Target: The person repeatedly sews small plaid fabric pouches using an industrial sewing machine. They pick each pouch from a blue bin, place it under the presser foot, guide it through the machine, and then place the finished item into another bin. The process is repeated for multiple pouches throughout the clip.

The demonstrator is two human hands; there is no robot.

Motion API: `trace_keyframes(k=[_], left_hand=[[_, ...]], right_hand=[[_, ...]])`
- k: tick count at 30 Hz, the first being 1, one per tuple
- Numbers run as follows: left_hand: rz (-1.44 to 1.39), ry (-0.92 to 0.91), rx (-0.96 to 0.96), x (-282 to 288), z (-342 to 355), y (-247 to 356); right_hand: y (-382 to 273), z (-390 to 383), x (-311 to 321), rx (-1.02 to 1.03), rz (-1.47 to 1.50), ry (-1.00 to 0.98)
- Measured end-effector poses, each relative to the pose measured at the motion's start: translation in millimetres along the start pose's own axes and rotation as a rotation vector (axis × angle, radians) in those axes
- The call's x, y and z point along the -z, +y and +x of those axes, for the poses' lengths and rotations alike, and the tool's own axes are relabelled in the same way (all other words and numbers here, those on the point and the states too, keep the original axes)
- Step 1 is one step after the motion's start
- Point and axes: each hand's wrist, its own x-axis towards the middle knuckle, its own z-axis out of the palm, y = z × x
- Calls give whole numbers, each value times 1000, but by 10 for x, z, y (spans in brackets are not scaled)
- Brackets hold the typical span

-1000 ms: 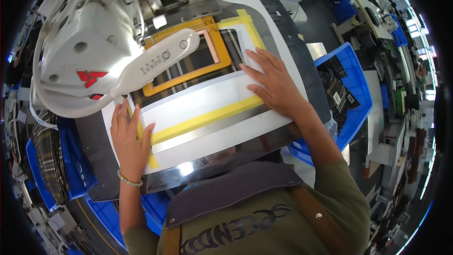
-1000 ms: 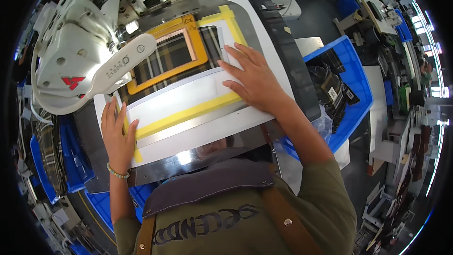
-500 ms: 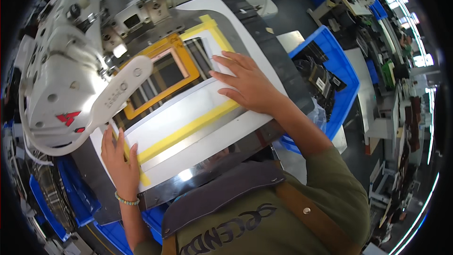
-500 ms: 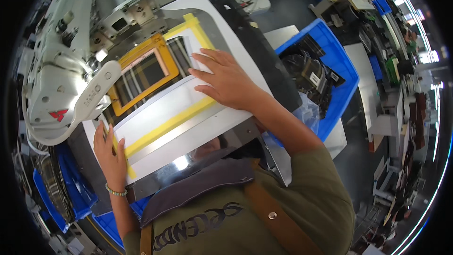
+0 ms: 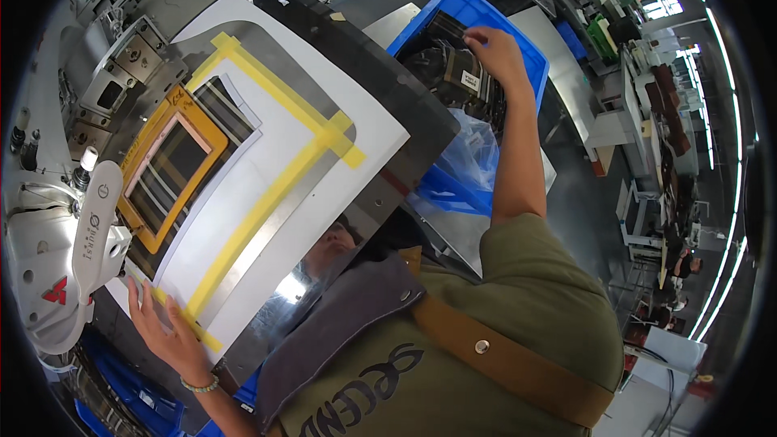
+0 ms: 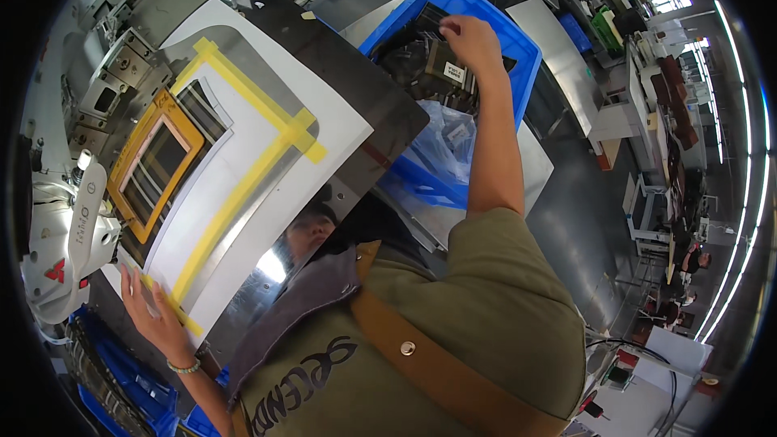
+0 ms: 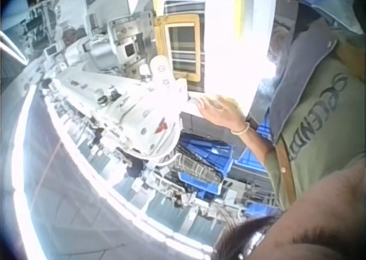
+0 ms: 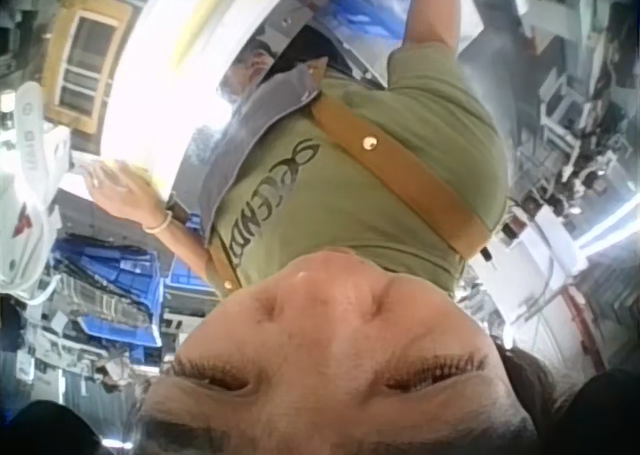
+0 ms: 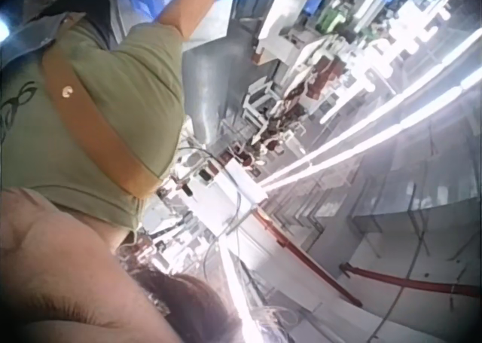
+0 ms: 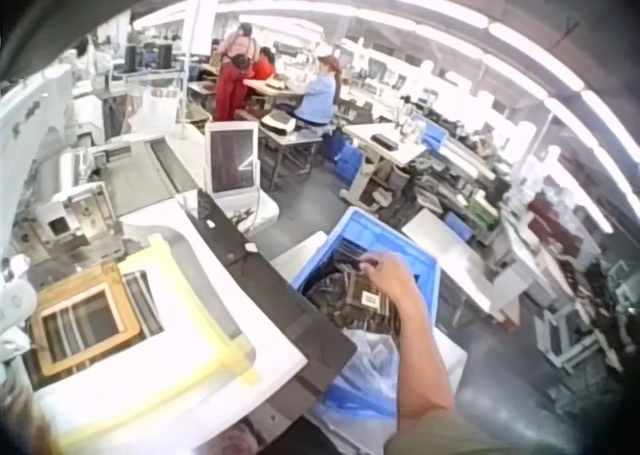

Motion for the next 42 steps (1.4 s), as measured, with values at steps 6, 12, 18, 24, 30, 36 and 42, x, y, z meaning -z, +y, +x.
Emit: trace_keyframes(k=[6, 12, 18, 24, 30, 36, 42], left_hand=[[-68, -38, 13, -42, -11, -7], [-22, -2, -82, -65, 72, -11], [-52, 1, -36, -54, 34, 7], [-106, -12, -7, 63, 45, 56], [70, -77, -139, 189, 248, -114], [56, -142, -129, 58, 524, -402], [-119, -161, -86, -313, 762, -538]], right_hand=[[1352, -74, -848, -24, -204, -130], [1152, 32, -547, 169, -152, 141], [-558, 132, 94, 293, 382, 65], [-2609, -305, -145, 803, 587, -201], [-3805, -644, -1252, 1199, 429, -111], [-3941, -936, -1798, 1386, 360, -40], [-3924, -899, -1754, 1378, 389, -87]])
